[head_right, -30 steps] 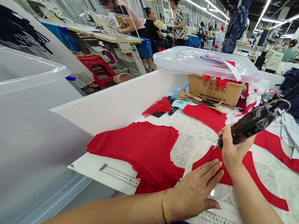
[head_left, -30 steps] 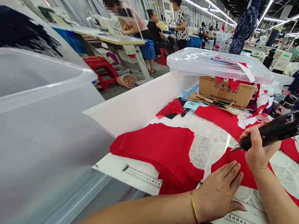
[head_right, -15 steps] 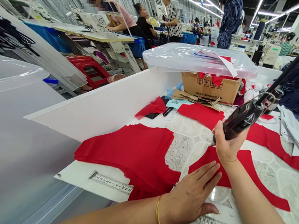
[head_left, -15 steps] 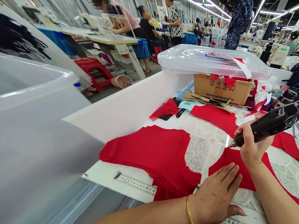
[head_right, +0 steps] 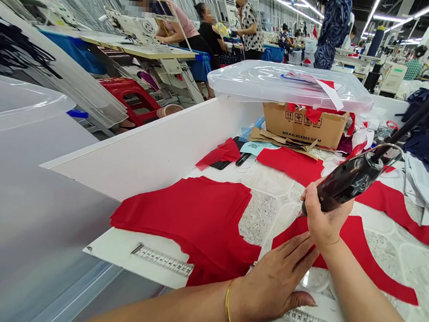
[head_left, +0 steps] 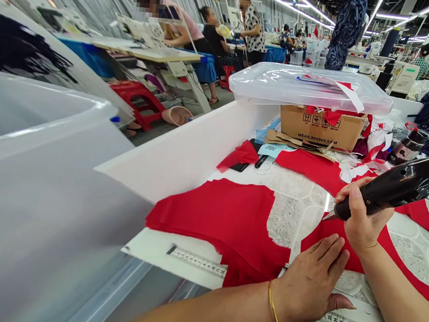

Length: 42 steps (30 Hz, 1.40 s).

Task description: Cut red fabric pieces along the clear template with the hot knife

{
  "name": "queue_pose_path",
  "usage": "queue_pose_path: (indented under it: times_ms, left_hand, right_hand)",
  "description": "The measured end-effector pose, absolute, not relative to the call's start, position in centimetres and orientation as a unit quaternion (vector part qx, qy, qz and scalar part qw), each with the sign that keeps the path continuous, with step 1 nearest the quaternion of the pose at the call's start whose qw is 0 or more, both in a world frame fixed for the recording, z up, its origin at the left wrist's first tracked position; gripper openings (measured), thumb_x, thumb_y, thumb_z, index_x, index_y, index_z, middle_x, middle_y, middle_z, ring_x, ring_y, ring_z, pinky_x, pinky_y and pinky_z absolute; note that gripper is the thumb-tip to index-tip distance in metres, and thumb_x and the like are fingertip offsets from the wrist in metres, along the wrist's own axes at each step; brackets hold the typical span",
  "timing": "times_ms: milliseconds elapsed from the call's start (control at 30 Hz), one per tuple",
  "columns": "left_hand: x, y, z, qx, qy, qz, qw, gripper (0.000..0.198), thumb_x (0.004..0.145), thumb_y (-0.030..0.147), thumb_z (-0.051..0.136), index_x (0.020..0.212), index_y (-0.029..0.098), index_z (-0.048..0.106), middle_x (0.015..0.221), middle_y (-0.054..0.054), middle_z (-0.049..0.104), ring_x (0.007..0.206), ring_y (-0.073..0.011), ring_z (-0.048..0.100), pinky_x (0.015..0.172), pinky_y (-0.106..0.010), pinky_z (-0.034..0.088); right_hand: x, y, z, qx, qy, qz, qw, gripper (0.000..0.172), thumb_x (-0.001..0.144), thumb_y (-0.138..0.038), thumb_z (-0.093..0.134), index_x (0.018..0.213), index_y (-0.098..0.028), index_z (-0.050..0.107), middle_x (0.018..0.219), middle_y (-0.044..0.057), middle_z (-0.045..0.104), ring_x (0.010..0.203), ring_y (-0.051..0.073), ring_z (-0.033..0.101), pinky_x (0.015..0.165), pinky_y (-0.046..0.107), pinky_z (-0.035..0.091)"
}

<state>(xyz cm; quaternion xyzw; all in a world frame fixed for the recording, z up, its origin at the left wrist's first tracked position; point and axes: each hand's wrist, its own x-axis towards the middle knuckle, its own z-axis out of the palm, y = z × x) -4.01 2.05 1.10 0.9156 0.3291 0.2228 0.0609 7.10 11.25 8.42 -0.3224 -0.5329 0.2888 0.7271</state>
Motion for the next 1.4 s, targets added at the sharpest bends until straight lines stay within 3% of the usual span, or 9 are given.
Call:
queue_pose_path:
  times_ms: [133, 300, 433, 600, 700, 833, 967, 1233, 1400]
  left_hand:
    - [-3.9, 2.1, 1.2, 0.913, 0.329, 0.23, 0.074, 0.083, 0.098, 0.069, 0.047, 0.148, 0.003, 0.045, 0.151, -0.024, 0.05, 0.145, -0.0343, 0.044, 0.12, -0.045, 0.041]
    - [-3.8, 2.2, 1.6, 0.915, 0.322, 0.234, 0.071, 0.08, 0.097, 0.068, 0.053, 0.143, 0.003, 0.049, 0.147, -0.025, 0.053, 0.143, -0.0349, 0.046, 0.119, -0.047, 0.041]
    - [-3.8, 2.2, 1.7, 0.917, 0.328, 0.221, 0.052, 0.078, 0.096, 0.069, 0.053, 0.139, 0.004, 0.053, 0.142, -0.022, 0.059, 0.139, -0.033, 0.05, 0.118, -0.045, 0.042]
    - [-3.9, 2.1, 1.7, 0.918, 0.333, 0.212, 0.049, 0.076, 0.096, 0.069, 0.053, 0.138, 0.006, 0.054, 0.142, -0.02, 0.059, 0.139, -0.0333, 0.051, 0.117, -0.045, 0.044]
    - [-4.1, 1.7, 2.3, 0.92, 0.331, 0.202, 0.053, 0.081, 0.094, 0.071, 0.054, 0.141, 0.005, 0.052, 0.145, -0.022, 0.057, 0.14, -0.0337, 0.05, 0.118, -0.044, 0.043]
    - [-3.9, 1.2, 4.2, 0.934, 0.313, 0.171, 0.037, 0.084, 0.094, 0.071, 0.054, 0.142, 0.002, 0.051, 0.149, -0.024, 0.053, 0.14, -0.0339, 0.049, 0.12, -0.042, 0.039]
    - [-2.6, 2.6, 5.0, 0.943, 0.292, 0.157, -0.017, 0.077, 0.095, 0.066, 0.058, 0.137, 0.002, 0.055, 0.145, -0.024, 0.058, 0.141, -0.0318, 0.05, 0.12, -0.04, 0.037]
    - [-0.8, 6.3, 2.2, 0.93, 0.327, 0.153, -0.072, 0.064, 0.097, 0.052, 0.066, 0.131, -0.002, 0.059, 0.137, -0.027, 0.062, 0.132, -0.0335, 0.06, 0.114, -0.039, 0.045]
    - [-1.2, 6.2, 1.6, 0.928, 0.313, 0.18, -0.094, 0.052, 0.101, 0.044, 0.06, 0.131, 0.001, 0.058, 0.139, -0.025, 0.061, 0.136, -0.0335, 0.056, 0.113, -0.043, 0.047]
  right_hand:
    - [7.0, 10.6, 8.6, -0.308, -0.532, 0.293, 0.732, 0.013, 0.087, -0.026, 0.068, 0.09, -0.024, 0.055, 0.061, -0.006, 0.062, 0.05, 0.013, 0.059, 0.05, 0.029, 0.051]
    - [6.4, 9.1, 9.0, -0.25, -0.524, 0.336, 0.741, 0.023, 0.086, -0.026, 0.07, 0.105, -0.026, 0.056, 0.068, -0.007, 0.063, 0.051, 0.013, 0.058, 0.051, 0.029, 0.052]
    - [6.3, 8.5, 8.5, -0.263, -0.562, 0.343, 0.706, 0.008, 0.09, -0.025, 0.065, 0.09, -0.023, 0.058, 0.067, -0.005, 0.061, 0.055, 0.013, 0.059, 0.055, 0.03, 0.053]
    - [6.2, 8.4, 8.4, -0.3, -0.572, 0.34, 0.683, 0.015, 0.09, -0.028, 0.064, 0.079, -0.022, 0.056, 0.063, -0.004, 0.059, 0.052, 0.013, 0.056, 0.051, 0.029, 0.049]
    - [6.2, 8.5, 9.0, -0.286, -0.554, 0.331, 0.708, 0.012, 0.089, -0.03, 0.066, 0.088, -0.024, 0.056, 0.064, -0.005, 0.06, 0.051, 0.013, 0.057, 0.051, 0.029, 0.051]
    - [7.6, 9.8, 9.5, -0.268, -0.534, 0.299, 0.744, 0.026, 0.086, -0.033, 0.071, 0.104, -0.026, 0.053, 0.065, -0.007, 0.063, 0.05, 0.013, 0.058, 0.052, 0.029, 0.052]
    - [9.9, 12.2, 9.0, -0.311, -0.523, 0.252, 0.752, 0.031, 0.083, -0.037, 0.075, 0.099, -0.026, 0.051, 0.064, -0.008, 0.062, 0.047, 0.013, 0.059, 0.051, 0.03, 0.053]
    - [11.2, 13.8, 8.4, -0.323, -0.486, 0.222, 0.781, 0.038, 0.08, -0.039, 0.078, 0.1, -0.027, 0.048, 0.063, -0.009, 0.062, 0.043, 0.013, 0.057, 0.042, 0.029, 0.049]
    - [11.1, 13.5, 8.2, -0.333, -0.493, 0.225, 0.772, 0.039, 0.08, -0.043, 0.077, 0.096, -0.027, 0.046, 0.06, -0.009, 0.061, 0.042, 0.013, 0.057, 0.043, 0.029, 0.049]
